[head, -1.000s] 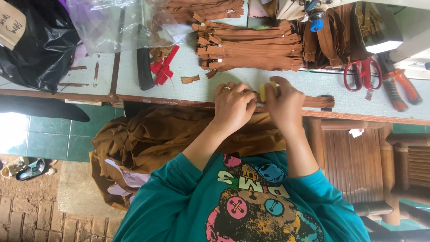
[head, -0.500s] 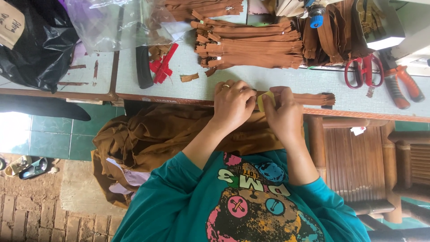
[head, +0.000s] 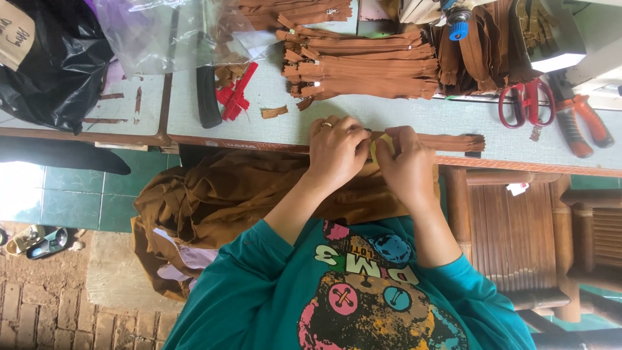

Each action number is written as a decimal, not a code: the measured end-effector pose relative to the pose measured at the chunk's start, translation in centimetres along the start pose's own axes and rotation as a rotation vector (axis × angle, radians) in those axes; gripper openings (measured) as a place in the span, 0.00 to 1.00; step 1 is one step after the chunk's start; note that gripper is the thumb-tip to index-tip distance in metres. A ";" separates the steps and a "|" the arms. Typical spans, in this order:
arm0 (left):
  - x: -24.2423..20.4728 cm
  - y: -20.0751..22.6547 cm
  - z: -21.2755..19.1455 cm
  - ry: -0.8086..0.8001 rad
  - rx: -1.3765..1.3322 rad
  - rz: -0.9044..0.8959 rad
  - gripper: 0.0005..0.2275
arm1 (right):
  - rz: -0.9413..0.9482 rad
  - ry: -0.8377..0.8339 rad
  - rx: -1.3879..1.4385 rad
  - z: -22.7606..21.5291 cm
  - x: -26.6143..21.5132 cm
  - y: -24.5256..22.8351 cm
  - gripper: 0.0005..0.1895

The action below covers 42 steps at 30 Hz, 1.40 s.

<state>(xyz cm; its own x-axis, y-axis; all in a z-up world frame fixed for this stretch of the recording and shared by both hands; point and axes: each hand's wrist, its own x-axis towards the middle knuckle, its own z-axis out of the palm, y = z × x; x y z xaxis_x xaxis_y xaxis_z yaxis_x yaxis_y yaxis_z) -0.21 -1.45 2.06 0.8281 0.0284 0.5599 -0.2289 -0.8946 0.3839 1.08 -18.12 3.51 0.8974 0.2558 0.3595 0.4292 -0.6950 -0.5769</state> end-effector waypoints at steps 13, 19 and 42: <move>-0.2 -0.2 0.3 0.034 0.015 0.018 0.04 | -0.001 0.011 -0.002 0.1 0.4 -0.2 0.08; -0.3 -0.2 0.3 0.015 0.011 0.002 0.03 | 0.016 -0.061 -0.009 -1.2 0.3 0.0 0.08; 1.7 -4.0 -4.1 -0.071 0.039 0.047 0.06 | 0.225 -0.308 0.599 -4.3 2.7 1.1 0.13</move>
<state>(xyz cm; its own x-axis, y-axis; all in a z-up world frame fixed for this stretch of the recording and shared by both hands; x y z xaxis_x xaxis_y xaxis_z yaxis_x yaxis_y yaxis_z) 0.03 4.00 4.45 0.8514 -0.0444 0.5227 -0.2492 -0.9110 0.3285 3.56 -21.05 7.01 0.9211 0.3891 0.0115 0.1331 -0.2870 -0.9486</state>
